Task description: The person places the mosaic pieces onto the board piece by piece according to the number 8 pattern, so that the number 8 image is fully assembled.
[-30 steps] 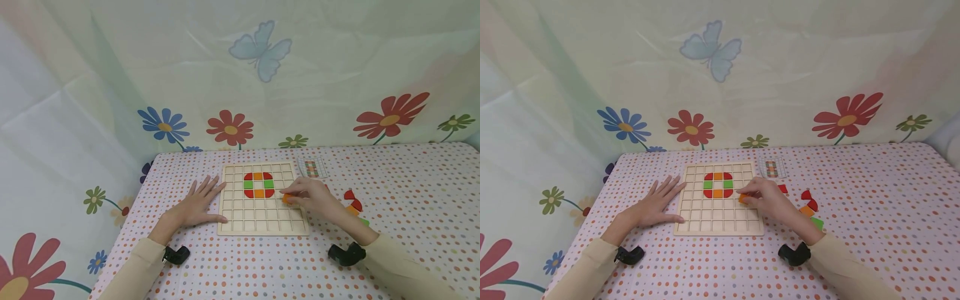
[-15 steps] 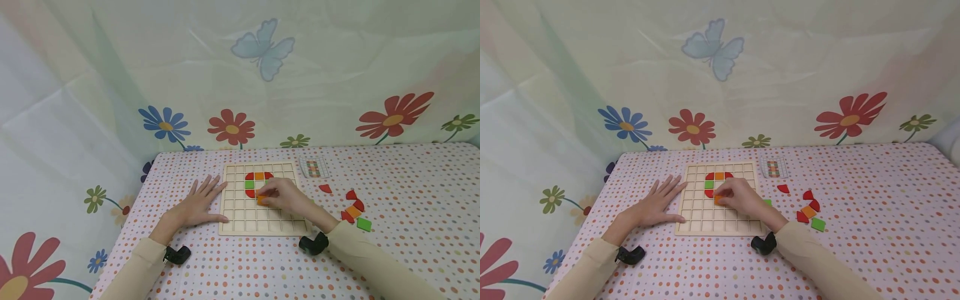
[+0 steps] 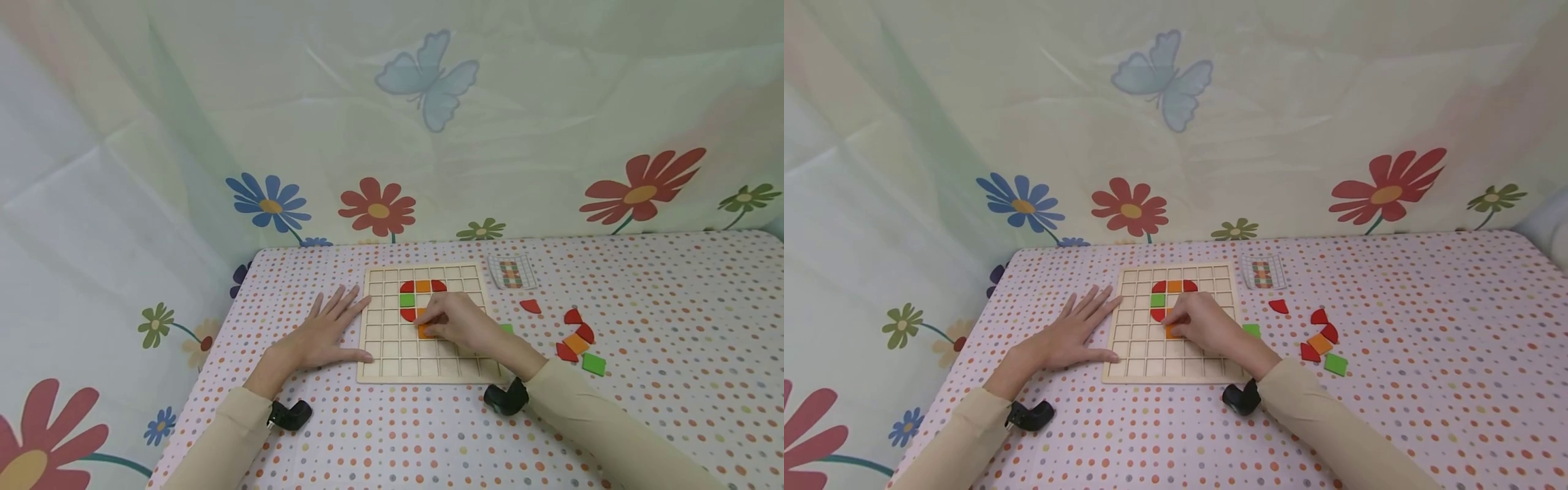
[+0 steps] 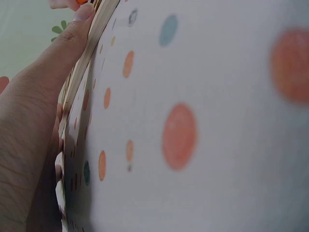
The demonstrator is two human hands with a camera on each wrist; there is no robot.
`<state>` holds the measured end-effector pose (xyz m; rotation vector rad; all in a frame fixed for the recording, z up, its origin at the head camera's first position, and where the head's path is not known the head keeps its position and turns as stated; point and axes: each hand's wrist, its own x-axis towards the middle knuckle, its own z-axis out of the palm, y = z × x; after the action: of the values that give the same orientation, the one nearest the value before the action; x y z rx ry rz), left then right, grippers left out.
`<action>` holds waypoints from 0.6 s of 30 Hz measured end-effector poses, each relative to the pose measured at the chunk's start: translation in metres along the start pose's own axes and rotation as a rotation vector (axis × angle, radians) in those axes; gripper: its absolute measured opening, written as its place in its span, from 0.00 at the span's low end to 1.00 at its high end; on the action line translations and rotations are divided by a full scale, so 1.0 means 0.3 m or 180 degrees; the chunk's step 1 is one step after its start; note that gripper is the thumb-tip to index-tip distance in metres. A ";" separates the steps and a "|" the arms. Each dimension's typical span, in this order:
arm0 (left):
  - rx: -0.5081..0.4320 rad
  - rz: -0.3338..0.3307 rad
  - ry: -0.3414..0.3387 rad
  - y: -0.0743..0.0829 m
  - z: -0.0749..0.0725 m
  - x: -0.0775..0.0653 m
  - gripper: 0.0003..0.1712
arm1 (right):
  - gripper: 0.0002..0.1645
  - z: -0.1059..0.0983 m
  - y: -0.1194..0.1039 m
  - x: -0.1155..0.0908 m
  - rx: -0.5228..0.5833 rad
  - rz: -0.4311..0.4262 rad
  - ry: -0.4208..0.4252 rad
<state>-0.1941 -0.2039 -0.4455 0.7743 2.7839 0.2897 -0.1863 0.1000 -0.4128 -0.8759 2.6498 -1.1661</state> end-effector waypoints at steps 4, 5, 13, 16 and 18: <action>-0.0013 0.0023 0.0002 0.000 -0.002 0.000 0.63 | 0.09 -0.002 -0.011 0.001 -0.0033 0.0089 -0.0037; -0.0014 0.0026 0.0003 -0.001 -0.003 0.000 0.63 | 0.09 -0.002 -0.014 0.002 -0.0044 0.0113 -0.0047; -0.0002 0.0029 -0.0004 -0.004 -0.002 0.001 0.63 | 0.10 0.002 -0.022 0.003 -0.0142 0.0242 -0.0075; -0.0007 0.0030 0.0001 -0.005 0.000 0.001 0.63 | 0.10 0.008 -0.021 0.003 -0.0225 0.0172 -0.0076; -0.0014 0.0029 0.0005 -0.004 0.001 0.001 0.63 | 0.10 0.013 -0.019 0.004 -0.0317 0.0088 -0.0061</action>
<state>-0.1950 -0.2048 -0.4463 0.7861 2.7810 0.2983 -0.1834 0.0937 -0.4112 -0.8584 2.7157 -1.0224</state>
